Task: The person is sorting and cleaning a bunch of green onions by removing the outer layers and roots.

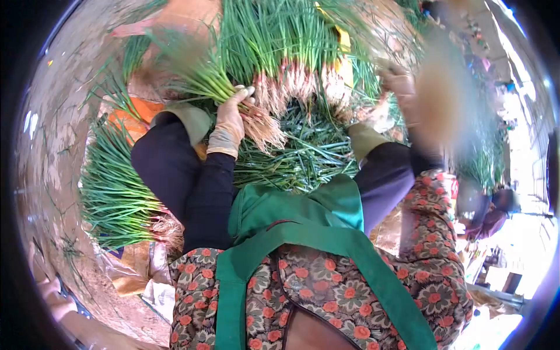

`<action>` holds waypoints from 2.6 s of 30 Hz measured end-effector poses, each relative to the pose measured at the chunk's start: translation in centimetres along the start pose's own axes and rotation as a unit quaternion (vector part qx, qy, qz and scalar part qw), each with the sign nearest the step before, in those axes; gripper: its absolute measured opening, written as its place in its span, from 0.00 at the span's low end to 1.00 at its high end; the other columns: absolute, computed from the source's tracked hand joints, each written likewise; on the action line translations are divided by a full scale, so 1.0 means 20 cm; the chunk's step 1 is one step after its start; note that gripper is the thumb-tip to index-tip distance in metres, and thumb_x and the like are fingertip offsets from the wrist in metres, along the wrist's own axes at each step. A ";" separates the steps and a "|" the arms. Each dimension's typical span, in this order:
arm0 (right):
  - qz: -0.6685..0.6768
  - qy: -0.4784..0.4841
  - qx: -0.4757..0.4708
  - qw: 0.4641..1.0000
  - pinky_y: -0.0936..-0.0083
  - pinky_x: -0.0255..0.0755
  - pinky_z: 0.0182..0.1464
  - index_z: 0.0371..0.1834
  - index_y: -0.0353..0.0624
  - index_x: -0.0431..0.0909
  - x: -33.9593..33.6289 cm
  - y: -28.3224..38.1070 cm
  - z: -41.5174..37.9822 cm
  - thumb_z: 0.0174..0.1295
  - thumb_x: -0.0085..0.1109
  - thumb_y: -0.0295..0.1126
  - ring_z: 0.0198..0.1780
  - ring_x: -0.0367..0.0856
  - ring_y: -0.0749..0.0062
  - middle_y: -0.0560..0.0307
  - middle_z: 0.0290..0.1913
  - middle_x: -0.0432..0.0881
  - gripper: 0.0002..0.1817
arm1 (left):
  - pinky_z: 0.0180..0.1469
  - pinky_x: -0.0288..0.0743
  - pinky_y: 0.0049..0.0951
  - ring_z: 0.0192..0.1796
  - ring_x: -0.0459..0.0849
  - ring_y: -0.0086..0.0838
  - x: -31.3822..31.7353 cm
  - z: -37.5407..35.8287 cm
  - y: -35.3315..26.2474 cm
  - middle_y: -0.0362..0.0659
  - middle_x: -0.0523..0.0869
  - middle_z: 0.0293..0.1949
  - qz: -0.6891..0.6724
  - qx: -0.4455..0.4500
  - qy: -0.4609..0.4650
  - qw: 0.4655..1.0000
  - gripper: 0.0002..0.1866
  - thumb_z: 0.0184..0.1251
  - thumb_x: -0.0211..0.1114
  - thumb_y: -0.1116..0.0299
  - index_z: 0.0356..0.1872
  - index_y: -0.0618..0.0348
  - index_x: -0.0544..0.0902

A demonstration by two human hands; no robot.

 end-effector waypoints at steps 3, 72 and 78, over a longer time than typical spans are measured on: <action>-0.180 -0.102 0.019 0.978 0.79 0.69 0.29 0.52 0.41 0.75 -0.58 -0.48 0.26 0.59 0.57 0.31 0.28 0.74 0.77 0.60 0.33 0.79 0.18 | 0.33 0.77 0.25 0.31 0.82 0.28 0.05 -0.06 -0.07 0.48 0.85 0.37 0.022 0.049 0.020 0.998 0.09 0.56 0.64 0.76 0.39 0.60 0.76; 0.363 0.289 0.210 0.861 0.81 0.63 0.19 0.36 0.39 0.77 1.77 -0.38 0.34 0.63 0.57 0.42 0.17 0.69 0.81 0.65 0.18 0.73 0.15 | 0.31 0.79 0.31 0.26 0.82 0.34 0.08 0.26 0.53 0.48 0.82 0.26 0.106 -0.226 -0.040 0.968 0.10 0.62 0.60 0.65 0.34 0.64 0.78; -0.126 0.450 -0.032 0.883 0.64 0.72 0.39 0.47 0.40 0.75 1.79 -0.48 0.17 0.62 0.51 0.40 0.35 0.80 0.58 0.51 0.34 0.81 0.17 | 0.45 0.78 0.37 0.33 0.81 0.32 0.21 0.26 0.44 0.44 0.82 0.31 -0.062 -0.141 0.004 0.988 0.09 0.63 0.59 0.67 0.37 0.63 0.78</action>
Point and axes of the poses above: each hand's wrist, its own z-axis towards the middle knuckle, its own x-axis out of the palm, y = z × x, the point moved 9 cm from there along z, towards the middle knuckle
